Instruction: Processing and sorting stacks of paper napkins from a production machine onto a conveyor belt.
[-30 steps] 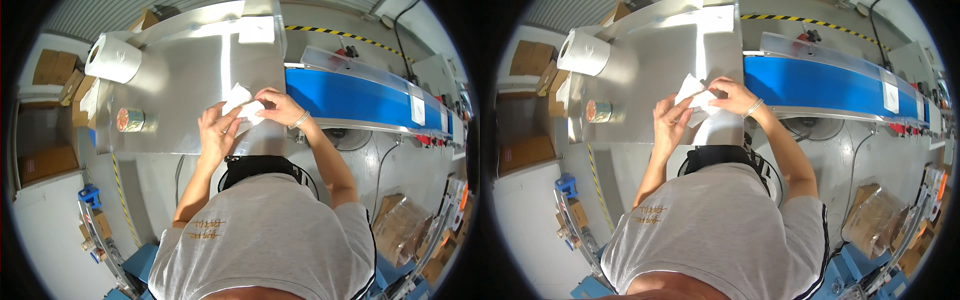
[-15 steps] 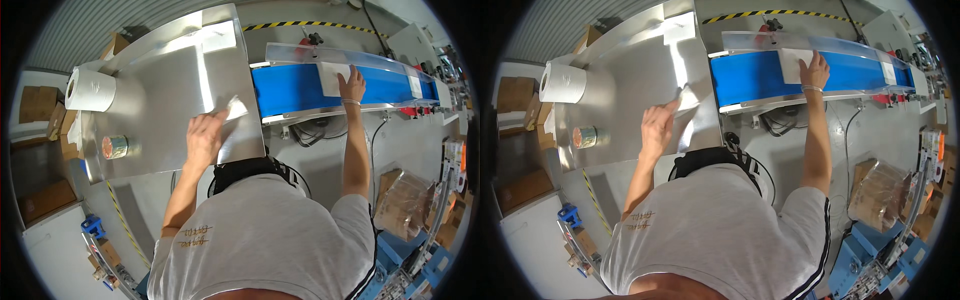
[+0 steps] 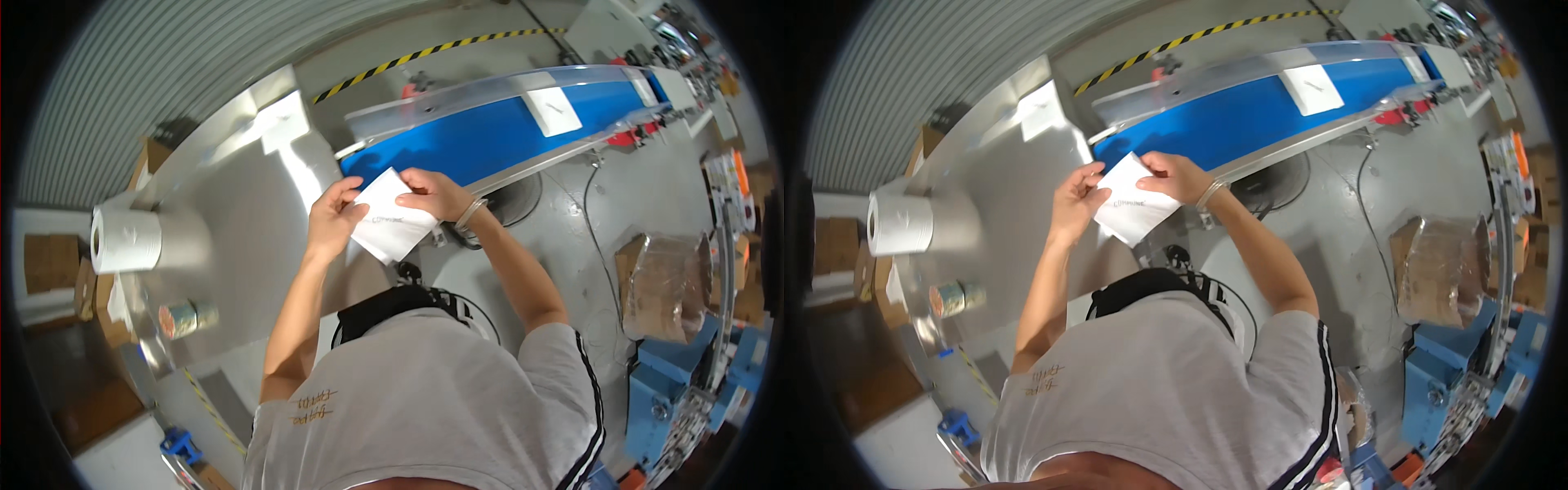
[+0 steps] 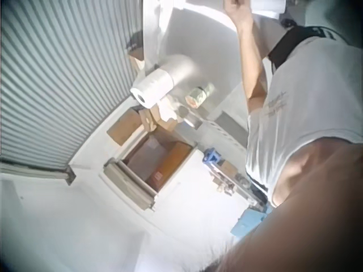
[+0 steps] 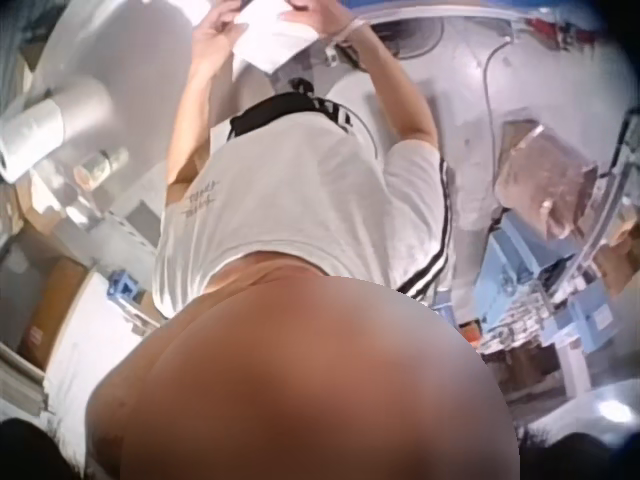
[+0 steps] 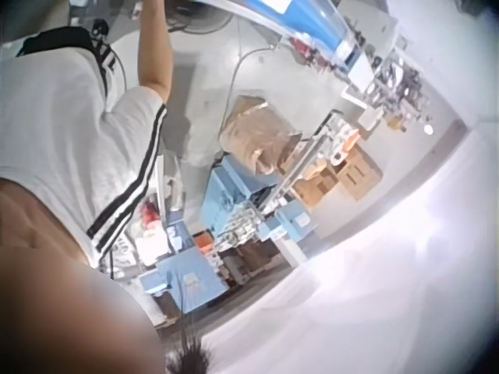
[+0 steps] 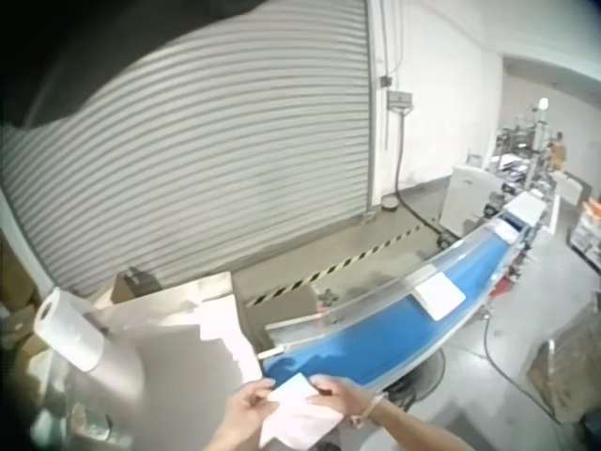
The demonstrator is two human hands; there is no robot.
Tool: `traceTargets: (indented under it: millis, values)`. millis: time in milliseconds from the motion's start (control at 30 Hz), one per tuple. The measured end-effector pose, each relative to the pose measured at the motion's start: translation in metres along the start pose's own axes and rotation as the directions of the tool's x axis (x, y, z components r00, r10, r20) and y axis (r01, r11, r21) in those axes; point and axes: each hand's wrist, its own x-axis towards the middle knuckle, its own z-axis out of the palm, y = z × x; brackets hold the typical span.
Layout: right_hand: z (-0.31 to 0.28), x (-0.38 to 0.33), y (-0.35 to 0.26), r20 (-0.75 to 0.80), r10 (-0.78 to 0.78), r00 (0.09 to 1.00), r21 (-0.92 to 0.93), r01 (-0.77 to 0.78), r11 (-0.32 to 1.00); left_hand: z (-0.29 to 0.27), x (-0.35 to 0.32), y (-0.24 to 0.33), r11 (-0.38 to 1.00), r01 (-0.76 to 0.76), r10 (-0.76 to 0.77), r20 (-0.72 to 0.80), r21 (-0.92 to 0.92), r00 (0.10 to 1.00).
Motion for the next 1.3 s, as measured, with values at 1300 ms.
traceTargets:
  millis: [1300]
  values:
    - [0.403,-0.302,0.248,-0.334,0.935,0.116,0.420,-0.870,0.258,0.013,-0.127,-0.067,0.987,-0.158,0.094,0.720,0.021,0.687]
